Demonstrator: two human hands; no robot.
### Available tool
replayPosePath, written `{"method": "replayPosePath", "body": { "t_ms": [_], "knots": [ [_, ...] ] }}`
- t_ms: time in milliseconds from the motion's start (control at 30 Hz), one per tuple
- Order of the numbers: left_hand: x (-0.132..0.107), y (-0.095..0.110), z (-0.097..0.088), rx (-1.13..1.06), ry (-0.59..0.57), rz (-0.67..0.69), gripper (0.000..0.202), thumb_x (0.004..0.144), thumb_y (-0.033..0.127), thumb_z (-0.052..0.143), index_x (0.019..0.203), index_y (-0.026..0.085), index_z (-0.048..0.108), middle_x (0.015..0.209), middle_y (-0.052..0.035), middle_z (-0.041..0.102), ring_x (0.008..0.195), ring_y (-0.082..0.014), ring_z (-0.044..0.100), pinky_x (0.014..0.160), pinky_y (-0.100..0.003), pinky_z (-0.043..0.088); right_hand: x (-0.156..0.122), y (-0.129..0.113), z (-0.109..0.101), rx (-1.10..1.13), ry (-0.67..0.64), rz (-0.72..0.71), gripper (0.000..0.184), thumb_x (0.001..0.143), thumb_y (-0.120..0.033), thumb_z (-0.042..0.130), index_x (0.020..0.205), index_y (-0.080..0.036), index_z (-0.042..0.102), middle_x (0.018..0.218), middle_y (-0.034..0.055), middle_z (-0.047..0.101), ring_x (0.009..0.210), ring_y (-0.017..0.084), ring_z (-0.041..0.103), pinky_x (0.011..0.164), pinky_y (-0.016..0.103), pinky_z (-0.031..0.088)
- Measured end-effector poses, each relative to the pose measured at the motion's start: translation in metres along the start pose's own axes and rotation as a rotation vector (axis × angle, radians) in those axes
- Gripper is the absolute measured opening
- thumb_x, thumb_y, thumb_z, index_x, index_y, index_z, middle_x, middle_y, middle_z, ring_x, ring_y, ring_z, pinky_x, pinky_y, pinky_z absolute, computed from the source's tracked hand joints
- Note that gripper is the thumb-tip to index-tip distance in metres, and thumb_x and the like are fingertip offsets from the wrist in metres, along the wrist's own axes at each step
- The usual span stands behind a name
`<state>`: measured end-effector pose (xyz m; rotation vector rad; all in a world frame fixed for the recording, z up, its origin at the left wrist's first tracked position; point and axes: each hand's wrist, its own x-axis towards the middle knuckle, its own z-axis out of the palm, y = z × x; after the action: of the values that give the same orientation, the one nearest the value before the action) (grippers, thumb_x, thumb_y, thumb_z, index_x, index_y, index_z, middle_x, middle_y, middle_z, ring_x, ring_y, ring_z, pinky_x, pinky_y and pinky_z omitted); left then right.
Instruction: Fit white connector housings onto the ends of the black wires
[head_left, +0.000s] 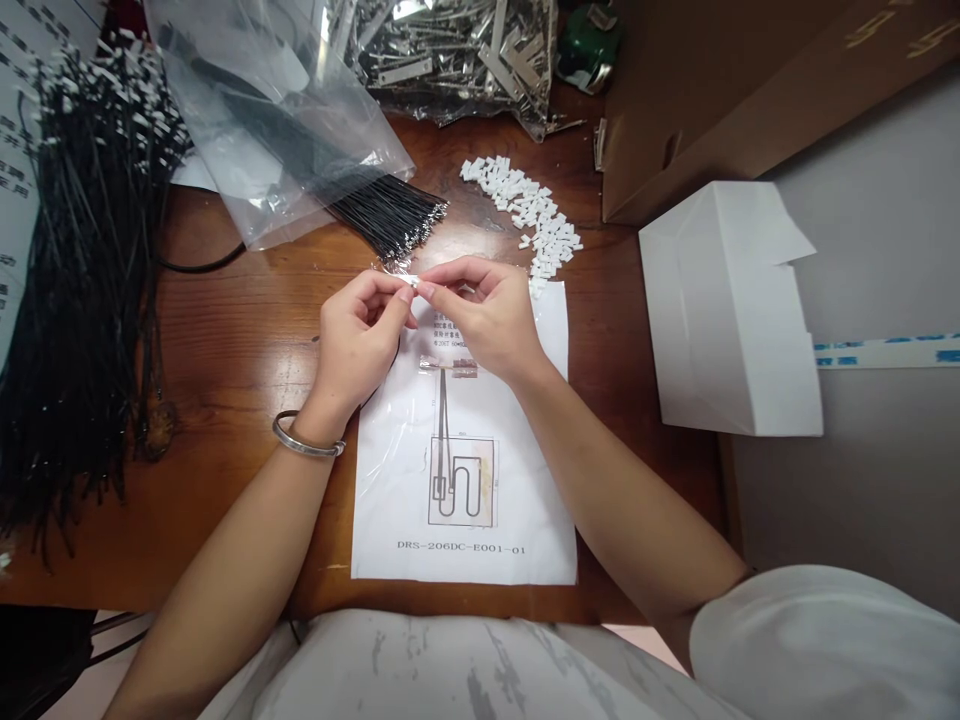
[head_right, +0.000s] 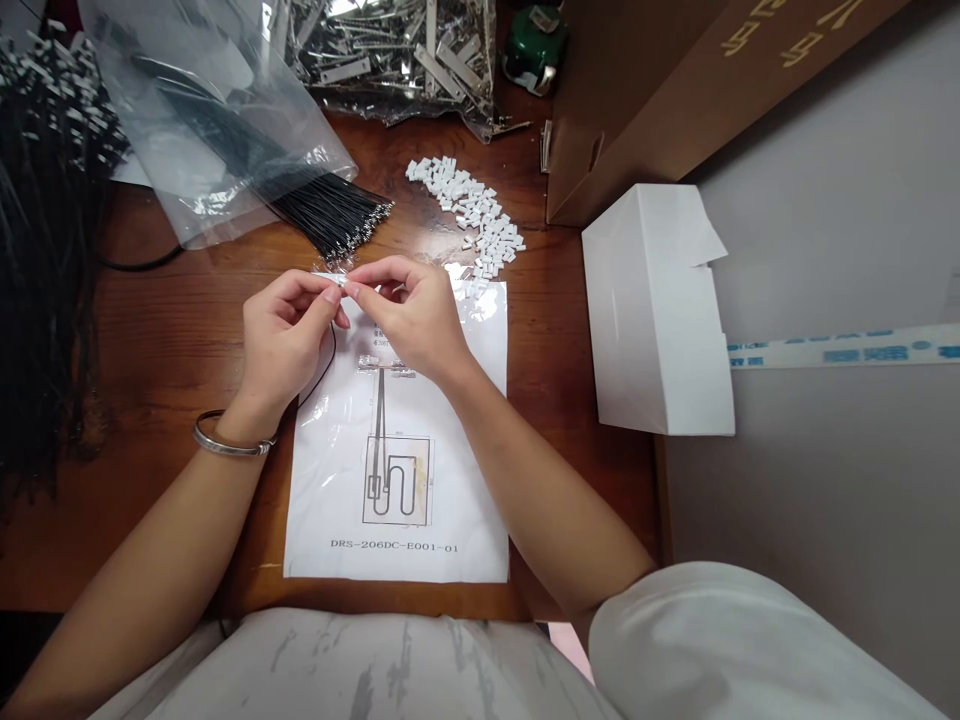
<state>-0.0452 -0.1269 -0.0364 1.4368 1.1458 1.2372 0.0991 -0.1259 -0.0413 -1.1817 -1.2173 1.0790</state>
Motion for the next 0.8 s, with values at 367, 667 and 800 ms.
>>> {"method": "replayPosePath", "body": {
  "t_ms": [367, 667, 800],
  "knots": [
    [0.0016, -0.0021, -0.0020, -0.019, -0.046, 0.010, 0.012, 0.084, 0.019, 0.068, 0.073, 0.019, 0.063, 0.062, 0.0022, 0.062, 0.055, -0.0098, 0.058, 0.055, -0.023, 0.046, -0.0074, -0.0039, 0.0028, -0.169, 0.068, -0.155, 0.004, 0.077, -0.019, 0.070, 0.073, -0.021, 0.071, 0.075, -0.0008, 0.069, 0.063, 0.011, 0.054, 0.058, 0.029, 0.043],
    [0.0053, -0.0012, -0.0011, -0.038, -0.073, -0.023, 0.007, 0.085, 0.019, 0.067, 0.077, 0.018, 0.066, 0.072, -0.0003, 0.070, 0.068, -0.0118, 0.068, 0.067, -0.023, 0.053, -0.0079, -0.0019, -0.0003, -0.288, 0.129, -0.292, 0.007, 0.079, -0.018, 0.069, 0.073, -0.023, 0.070, 0.074, -0.0004, 0.068, 0.065, 0.013, 0.055, 0.059, 0.031, 0.044],
    [0.0066, 0.0008, -0.0018, -0.044, -0.067, -0.059, 0.007, 0.084, 0.019, 0.067, 0.078, 0.018, 0.067, 0.075, -0.0017, 0.073, 0.071, -0.0134, 0.070, 0.070, -0.024, 0.056, -0.0071, -0.0012, -0.0015, -0.314, 0.128, -0.348, 0.008, 0.079, -0.017, 0.069, 0.074, -0.022, 0.070, 0.073, 0.0000, 0.068, 0.065, 0.014, 0.055, 0.059, 0.031, 0.044]
  ]
}}
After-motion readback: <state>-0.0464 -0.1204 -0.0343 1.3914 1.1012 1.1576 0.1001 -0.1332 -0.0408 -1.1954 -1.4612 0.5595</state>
